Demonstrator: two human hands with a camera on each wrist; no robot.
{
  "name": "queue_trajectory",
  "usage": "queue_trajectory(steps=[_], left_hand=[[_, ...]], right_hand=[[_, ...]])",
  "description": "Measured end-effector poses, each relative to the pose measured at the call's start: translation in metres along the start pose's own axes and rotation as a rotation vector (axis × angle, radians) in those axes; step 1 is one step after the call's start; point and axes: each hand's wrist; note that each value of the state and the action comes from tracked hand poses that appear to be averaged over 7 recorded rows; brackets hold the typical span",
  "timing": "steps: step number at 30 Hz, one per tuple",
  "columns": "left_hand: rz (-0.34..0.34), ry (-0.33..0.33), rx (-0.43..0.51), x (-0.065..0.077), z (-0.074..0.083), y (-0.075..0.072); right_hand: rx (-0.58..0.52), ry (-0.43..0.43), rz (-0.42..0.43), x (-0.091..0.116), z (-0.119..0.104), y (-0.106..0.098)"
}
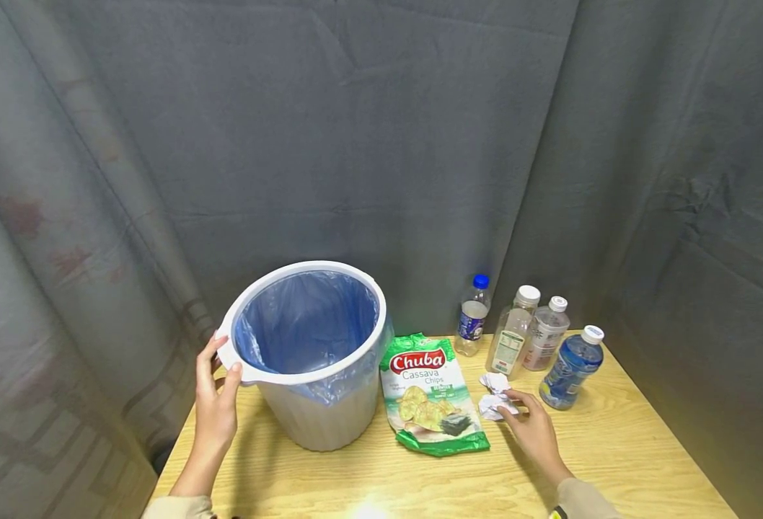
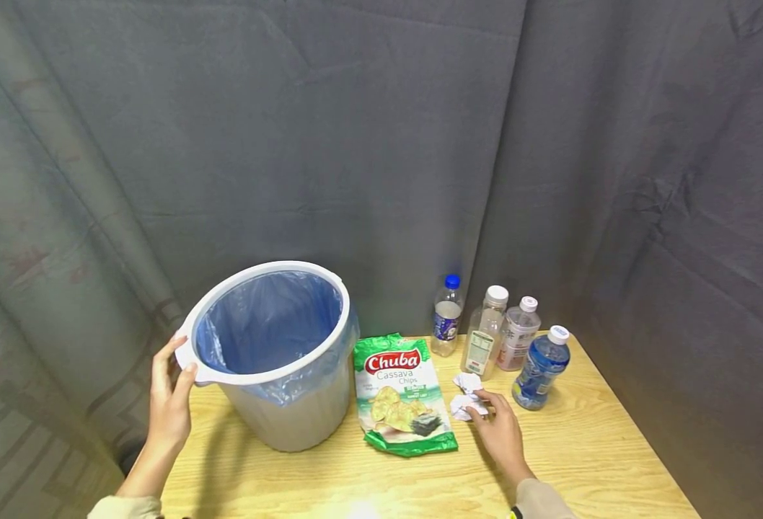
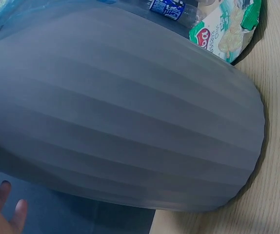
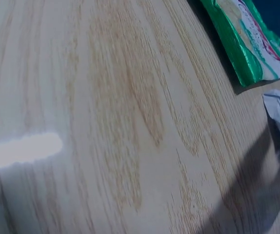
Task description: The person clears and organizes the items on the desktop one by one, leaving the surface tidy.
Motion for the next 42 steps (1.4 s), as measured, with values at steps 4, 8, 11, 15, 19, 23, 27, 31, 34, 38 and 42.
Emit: queue_trajectory(steps=[4,8,11,15,19,23,27,31,34,38,42], left_hand=[[-0.002,0.007,-0.002,0.000,0.000,0.000],[-0.002,0.010,-0.011,0.000,-0.001,0.000],[0.000,0.011,-0.020,0.000,-0.003,0.000],[0.000,0.007,-0.020,0.001,-0.001,0.000],[-0.002,0.007,-0.026,0.001,0.000,0.000],[-0.002,0.010,-0.030,0.001,-0.001,0.000],[0.000,0.010,-0.023,0.001,-0.002,0.000],[-0.001,0.008,-0.022,0.001,-0.003,0.001],[-0.002,0.004,-0.017,0.001,-0.001,0.001],[-0.003,0.001,-0.020,0.001,0.000,0.000],[-0.003,0.005,-0.024,0.001,-0.001,0.000]], right_hand=[[0.017,0.034,-0.006,-0.001,0.002,0.001],[0.021,0.087,-0.006,-0.001,0.005,0.001],[0.027,0.127,0.003,-0.002,0.006,0.002],[0.038,0.152,0.024,-0.002,0.008,0.004],[0.035,0.165,0.019,-0.001,0.010,0.006],[0.034,0.198,-0.034,0.000,0.011,0.007],[0.059,0.231,-0.080,0.000,0.012,0.007],[0.075,0.223,-0.095,0.000,0.012,0.007],[0.077,0.222,-0.110,0.001,0.011,0.007],[0.073,0.243,-0.124,0.001,0.010,0.006],[0.056,0.251,-0.113,0.001,0.009,0.005]])
Point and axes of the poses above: each hand's wrist, its own x-axis away from the middle knuckle, its own y-axis out of the palm, z = x × y, and after that the axes turned 14 degrees about y, right-handed
